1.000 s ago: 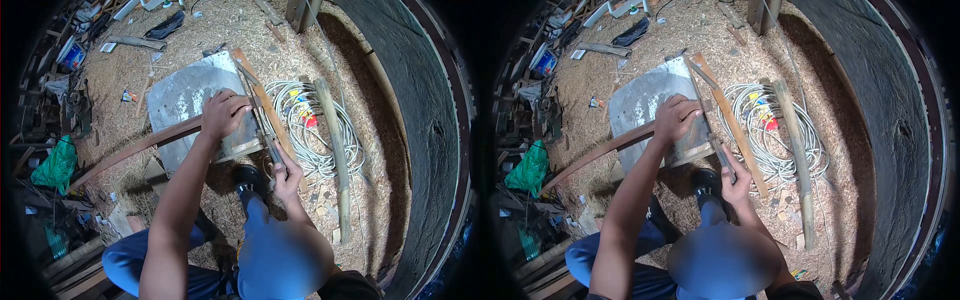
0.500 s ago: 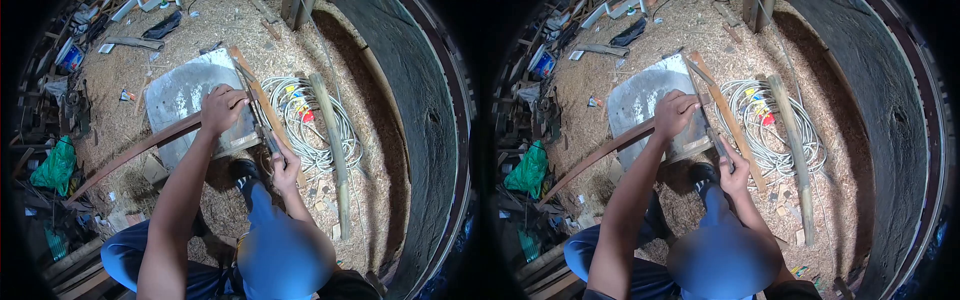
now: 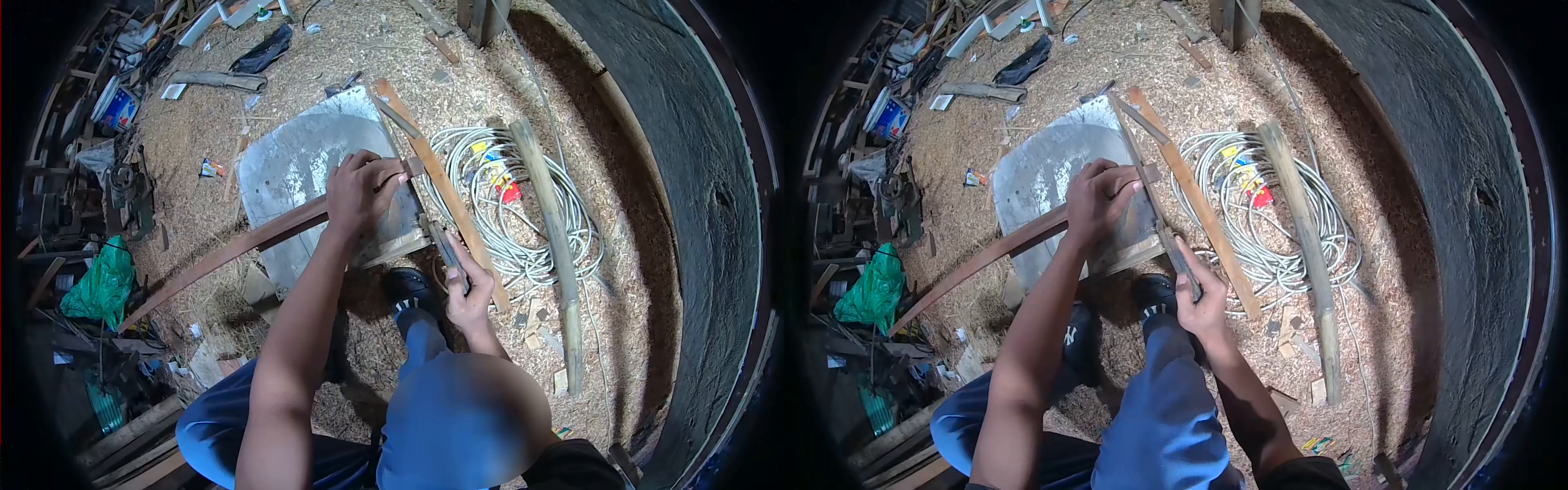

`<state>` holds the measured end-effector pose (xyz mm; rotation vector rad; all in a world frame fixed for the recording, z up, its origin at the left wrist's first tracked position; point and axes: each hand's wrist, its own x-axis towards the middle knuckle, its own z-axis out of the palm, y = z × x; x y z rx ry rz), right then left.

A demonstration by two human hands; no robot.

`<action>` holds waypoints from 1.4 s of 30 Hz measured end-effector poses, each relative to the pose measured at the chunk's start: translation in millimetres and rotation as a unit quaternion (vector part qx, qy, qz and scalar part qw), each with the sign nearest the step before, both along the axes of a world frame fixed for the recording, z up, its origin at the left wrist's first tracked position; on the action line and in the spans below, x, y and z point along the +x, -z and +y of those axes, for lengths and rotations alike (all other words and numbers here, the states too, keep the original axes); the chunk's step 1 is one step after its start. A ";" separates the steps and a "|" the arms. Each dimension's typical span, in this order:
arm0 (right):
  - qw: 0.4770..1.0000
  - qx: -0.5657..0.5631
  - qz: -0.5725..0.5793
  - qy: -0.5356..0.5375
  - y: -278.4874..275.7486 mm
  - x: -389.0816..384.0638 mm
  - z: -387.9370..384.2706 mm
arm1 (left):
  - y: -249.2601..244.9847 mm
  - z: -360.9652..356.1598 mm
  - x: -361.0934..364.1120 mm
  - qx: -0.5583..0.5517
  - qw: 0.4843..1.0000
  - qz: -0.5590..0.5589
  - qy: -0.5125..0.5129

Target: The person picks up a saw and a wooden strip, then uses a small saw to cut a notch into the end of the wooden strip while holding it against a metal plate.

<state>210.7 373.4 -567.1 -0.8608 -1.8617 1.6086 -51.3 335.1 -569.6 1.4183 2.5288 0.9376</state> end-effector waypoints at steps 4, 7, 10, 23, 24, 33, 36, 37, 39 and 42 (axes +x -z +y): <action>0.999 0.012 0.036 0.035 5.8 -4.1 -3.9 | -4.3 3.7 0.7 0.003 0.999 -0.034 -0.002; 0.998 -0.044 -0.044 0.011 -2.9 0.6 -6.9 | -1.5 4.8 -0.9 0.032 0.999 0.037 0.006; 0.998 -0.054 -0.018 0.014 -1.0 0.4 -8.2 | 0.1 5.9 1.1 0.019 0.999 0.023 -0.012; 0.998 -0.050 0.010 0.027 -1.3 -5.9 -13.9 | -4.1 1.3 -7.2 0.053 0.998 -0.006 0.021; 0.999 -0.036 0.004 0.026 0.6 -5.2 -14.2 | -3.9 0.9 -8.2 0.054 0.998 0.001 0.032; 0.999 -0.018 0.003 0.040 4.8 -2.3 -19.3 | -4.9 -2.4 -5.4 0.045 0.997 0.014 0.053; 0.999 -0.013 -0.001 0.040 3.2 -4.9 -19.3 | -6.3 -2.2 -3.6 0.026 0.999 0.022 0.042; 0.999 0.009 0.006 0.042 3.0 -4.8 -18.9 | -7.4 -2.4 -1.3 0.012 0.999 0.024 0.032; 0.998 -0.005 0.003 0.057 5.7 -1.0 -20.3 | -6.6 -3.2 0.8 0.012 0.999 0.022 0.031; 0.999 0.013 0.002 0.046 0.6 -5.7 -14.8 | -5.7 -0.1 -1.7 0.019 0.999 0.033 0.031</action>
